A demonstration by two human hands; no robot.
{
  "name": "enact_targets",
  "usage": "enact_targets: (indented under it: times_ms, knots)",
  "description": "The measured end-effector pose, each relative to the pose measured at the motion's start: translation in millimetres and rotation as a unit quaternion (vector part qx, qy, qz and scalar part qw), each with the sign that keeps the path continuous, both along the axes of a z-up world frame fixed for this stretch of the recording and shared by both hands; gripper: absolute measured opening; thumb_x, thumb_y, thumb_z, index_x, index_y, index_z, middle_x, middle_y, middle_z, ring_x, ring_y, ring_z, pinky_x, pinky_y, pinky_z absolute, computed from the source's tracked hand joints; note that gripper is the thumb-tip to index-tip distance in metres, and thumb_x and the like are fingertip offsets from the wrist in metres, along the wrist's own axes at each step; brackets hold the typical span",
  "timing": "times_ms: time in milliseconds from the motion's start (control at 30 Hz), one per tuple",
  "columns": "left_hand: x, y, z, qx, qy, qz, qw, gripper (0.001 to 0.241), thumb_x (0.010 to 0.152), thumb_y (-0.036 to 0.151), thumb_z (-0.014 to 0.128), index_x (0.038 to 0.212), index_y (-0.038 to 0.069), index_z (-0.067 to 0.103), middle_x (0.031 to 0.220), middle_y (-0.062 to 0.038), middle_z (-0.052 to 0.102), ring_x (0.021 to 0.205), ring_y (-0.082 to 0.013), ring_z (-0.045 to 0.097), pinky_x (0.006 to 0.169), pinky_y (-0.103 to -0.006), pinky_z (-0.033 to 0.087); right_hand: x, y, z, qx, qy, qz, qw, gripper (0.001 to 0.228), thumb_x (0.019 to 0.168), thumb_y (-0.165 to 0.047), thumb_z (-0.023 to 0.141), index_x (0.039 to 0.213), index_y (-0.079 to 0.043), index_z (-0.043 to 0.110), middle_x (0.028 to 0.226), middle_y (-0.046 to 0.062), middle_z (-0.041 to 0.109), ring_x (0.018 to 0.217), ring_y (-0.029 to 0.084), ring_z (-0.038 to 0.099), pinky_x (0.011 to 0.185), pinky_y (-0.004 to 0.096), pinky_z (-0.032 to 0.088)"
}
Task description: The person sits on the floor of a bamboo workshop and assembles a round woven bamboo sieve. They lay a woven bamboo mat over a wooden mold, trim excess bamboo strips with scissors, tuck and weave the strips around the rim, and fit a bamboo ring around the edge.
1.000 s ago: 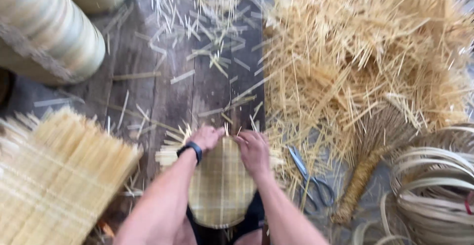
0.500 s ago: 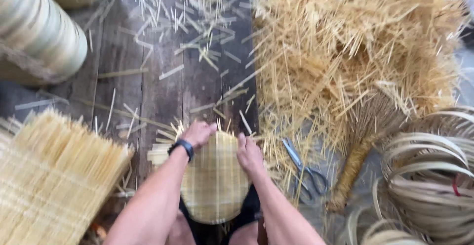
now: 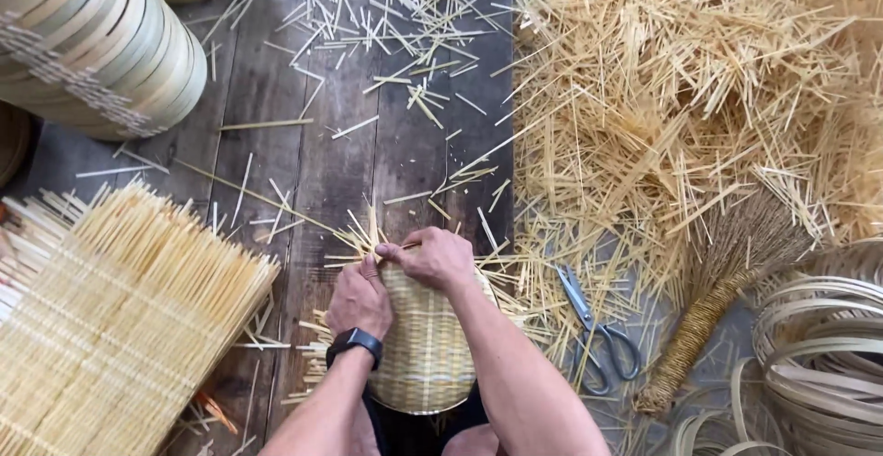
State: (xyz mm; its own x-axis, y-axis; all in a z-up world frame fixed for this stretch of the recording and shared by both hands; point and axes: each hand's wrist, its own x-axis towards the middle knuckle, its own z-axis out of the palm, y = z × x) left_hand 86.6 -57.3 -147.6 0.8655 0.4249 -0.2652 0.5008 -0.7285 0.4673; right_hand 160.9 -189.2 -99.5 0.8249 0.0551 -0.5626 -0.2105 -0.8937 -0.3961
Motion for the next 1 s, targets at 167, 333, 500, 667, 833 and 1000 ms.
enact_targets:
  times_ms: [167,333,500,667,833,1000]
  knots:
    - [19,10,-10,-0.054,0.135,0.008,0.989,0.062,0.105,0.061,0.023,0.121,0.015,0.06,0.106,-0.022,0.072,0.099,-0.0458,0.068,0.087,-0.0568,0.051,11,8,-3,-0.021,0.016,-0.015,1.0,0.075,0.07,-0.088,0.057,0.106,-0.027,0.081,0.102,0.013,0.077,0.1,0.027,0.074,0.089,0.041,0.056]
    - [15,21,-62,-0.071,0.067,0.018,0.995,0.069,0.103,0.067,0.028,0.112,0.01,0.065,0.103,-0.022,0.073,0.101,-0.0442,0.068,0.088,-0.0566,0.052,-8,-18,-38,0.088,-0.075,-0.069,0.991,0.063,0.086,-0.069,0.062,0.119,-0.017,0.075,0.118,0.015,0.067,0.113,0.029,0.064,0.099,0.041,0.05]
    - [3,36,-46,-0.269,0.008,-0.003,0.963,0.053,0.083,0.057,0.069,0.106,0.009,0.066,0.097,-0.011,0.073,0.091,-0.0258,0.071,0.081,-0.0412,0.057,-60,-116,65,0.057,-0.171,-0.091,0.979,0.043,0.098,-0.045,0.059,0.123,-0.013,0.071,0.127,0.011,0.058,0.121,0.028,0.057,0.105,0.044,0.047]
    - [-29,1,112,-0.284,-0.195,-0.052,0.937,0.041,0.077,0.031,0.091,0.104,0.009,0.07,0.098,-0.01,0.075,0.086,-0.0205,0.071,0.076,-0.0302,0.057,-133,-198,174,-0.121,-0.096,0.036,0.987,0.042,0.097,-0.047,0.059,0.121,-0.014,0.069,0.125,0.01,0.058,0.111,0.024,0.061,0.097,0.045,0.051]
    - [-91,-19,120,-0.175,-0.431,-0.384,0.797,0.034,0.084,0.015,0.079,0.115,0.015,0.067,0.088,-0.004,0.068,0.084,-0.0211,0.065,0.073,-0.0385,0.053,-186,-250,109,-0.105,0.095,-0.002,0.99,0.043,0.093,-0.048,0.06,0.122,-0.018,0.068,0.113,0.008,0.076,0.098,0.021,0.075,0.094,0.04,0.059]
    - [-153,-2,13,-0.022,-0.193,-0.597,0.779,0.046,0.078,-0.002,0.067,0.122,0.012,0.062,0.099,-0.007,0.062,0.099,-0.0256,0.059,0.091,-0.0398,0.052,-229,-305,-62,-0.113,-0.095,-0.116,0.982,0.045,0.087,-0.041,0.071,0.116,-0.007,0.072,0.114,0.021,0.072,0.107,0.037,0.068,0.094,0.046,0.054]
